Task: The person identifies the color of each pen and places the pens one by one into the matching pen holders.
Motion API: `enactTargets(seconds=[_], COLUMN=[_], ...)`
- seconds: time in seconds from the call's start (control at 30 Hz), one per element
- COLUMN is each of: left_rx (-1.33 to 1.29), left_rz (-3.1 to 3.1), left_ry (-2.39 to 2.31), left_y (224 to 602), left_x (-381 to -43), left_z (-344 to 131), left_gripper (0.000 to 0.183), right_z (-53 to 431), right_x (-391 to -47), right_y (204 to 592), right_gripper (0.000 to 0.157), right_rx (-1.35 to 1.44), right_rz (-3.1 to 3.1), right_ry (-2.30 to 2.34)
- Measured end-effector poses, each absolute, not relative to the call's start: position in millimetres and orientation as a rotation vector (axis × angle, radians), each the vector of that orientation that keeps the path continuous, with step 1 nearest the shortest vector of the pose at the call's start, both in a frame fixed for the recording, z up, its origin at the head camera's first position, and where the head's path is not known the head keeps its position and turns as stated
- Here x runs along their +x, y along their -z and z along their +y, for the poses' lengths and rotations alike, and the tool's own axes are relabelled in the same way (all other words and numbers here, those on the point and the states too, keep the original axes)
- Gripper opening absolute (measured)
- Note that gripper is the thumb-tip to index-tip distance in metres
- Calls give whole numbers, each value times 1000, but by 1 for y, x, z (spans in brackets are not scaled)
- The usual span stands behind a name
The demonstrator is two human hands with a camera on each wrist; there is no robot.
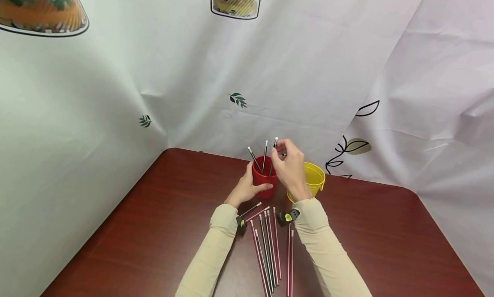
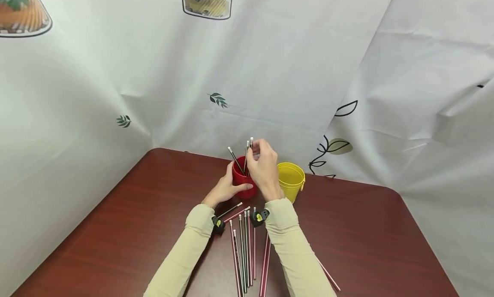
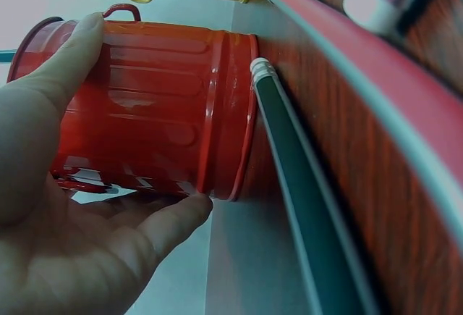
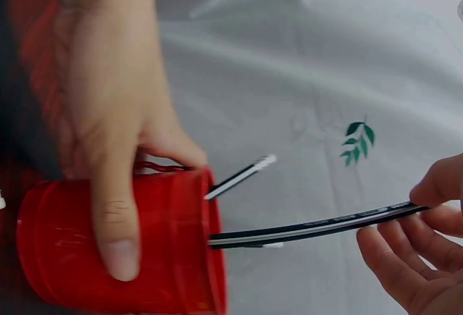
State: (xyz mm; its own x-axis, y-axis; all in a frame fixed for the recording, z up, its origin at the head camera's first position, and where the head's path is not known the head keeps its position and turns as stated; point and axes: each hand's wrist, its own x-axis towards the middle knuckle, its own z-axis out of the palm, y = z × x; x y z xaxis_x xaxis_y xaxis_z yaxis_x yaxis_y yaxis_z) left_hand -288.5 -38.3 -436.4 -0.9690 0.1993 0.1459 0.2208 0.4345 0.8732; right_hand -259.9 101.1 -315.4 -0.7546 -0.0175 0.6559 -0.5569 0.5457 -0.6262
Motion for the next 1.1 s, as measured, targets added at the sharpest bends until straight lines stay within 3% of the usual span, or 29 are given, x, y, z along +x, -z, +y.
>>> enactTargets(seconds=[0.47, 1.1], left_rx=[-445, -461], left_rz=[-2674, -2651], left_ry=[1544, 1543], left_y=[435, 435], left_x=[-289, -288], left_z=[-40, -41], left_gripper=[99, 97], right_z=[92, 93], right_x=[-263, -246], right_y=[356, 372], right_gripper=[10, 13], right_rx=[424, 364], right_rz=[-2343, -2374], right_ry=[-1211, -1285])
